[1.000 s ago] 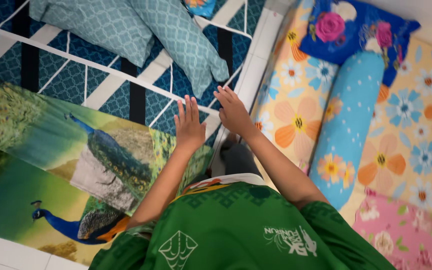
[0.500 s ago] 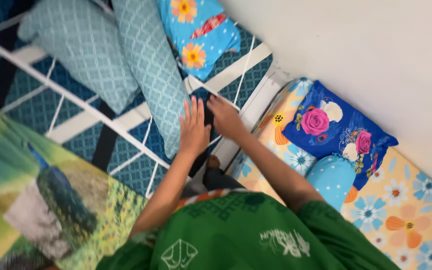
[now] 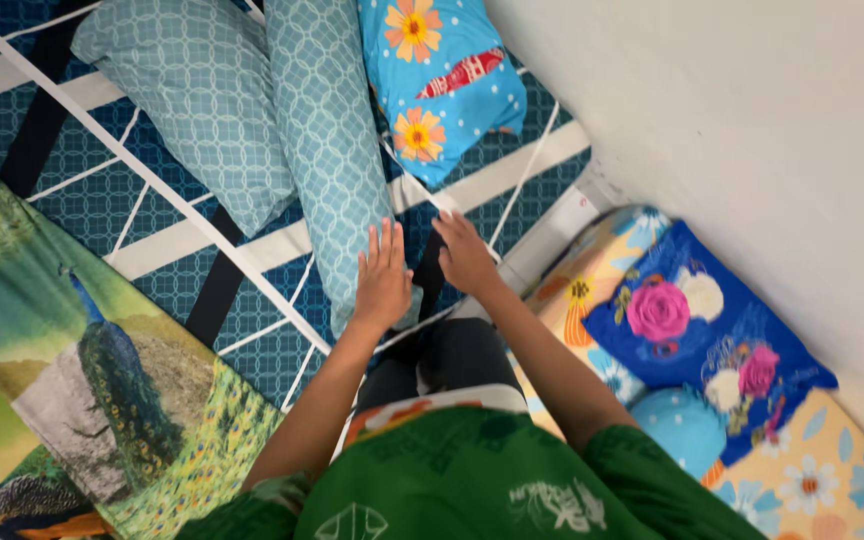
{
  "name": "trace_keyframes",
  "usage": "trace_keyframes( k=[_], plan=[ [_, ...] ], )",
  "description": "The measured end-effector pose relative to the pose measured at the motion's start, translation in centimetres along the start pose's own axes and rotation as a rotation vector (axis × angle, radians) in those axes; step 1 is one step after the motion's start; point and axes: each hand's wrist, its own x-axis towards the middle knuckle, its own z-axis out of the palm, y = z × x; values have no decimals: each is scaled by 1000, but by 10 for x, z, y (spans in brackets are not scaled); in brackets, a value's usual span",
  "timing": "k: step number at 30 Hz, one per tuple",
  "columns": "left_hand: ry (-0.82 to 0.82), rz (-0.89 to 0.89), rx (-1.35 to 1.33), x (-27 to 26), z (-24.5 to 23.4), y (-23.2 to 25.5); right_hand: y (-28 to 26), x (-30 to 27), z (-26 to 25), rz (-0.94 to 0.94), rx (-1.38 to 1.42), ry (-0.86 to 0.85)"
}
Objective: The person straightens a peacock-patterned bedsheet and a blue patterned sheet on a bed, then places two pillows at the head of the bed. The person repeatedly smooths and adjusts the sheets and pillows to tidy the bed.
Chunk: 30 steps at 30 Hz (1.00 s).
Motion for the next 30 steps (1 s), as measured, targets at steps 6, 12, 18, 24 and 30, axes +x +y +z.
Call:
trace_keyframes(
  k=[6, 12, 18, 24, 30],
  plan=[
    [-51, -116, -24, 61, 47, -25, 77, 42, 23, 30, 80, -102],
    [86, -194, -155, 176, 160, -39, 191, 121, 2, -30, 17, -200],
    [129, -250, -338, 297, 292, -55, 307, 196, -14, -79, -49, -222],
    [171, -450, -230, 363, 323, -133, 418, 228, 28, -78, -68, -191],
    [696, -889, -1014, 406, 345, -198, 516, 244, 69, 164, 115, 37]
  ],
)
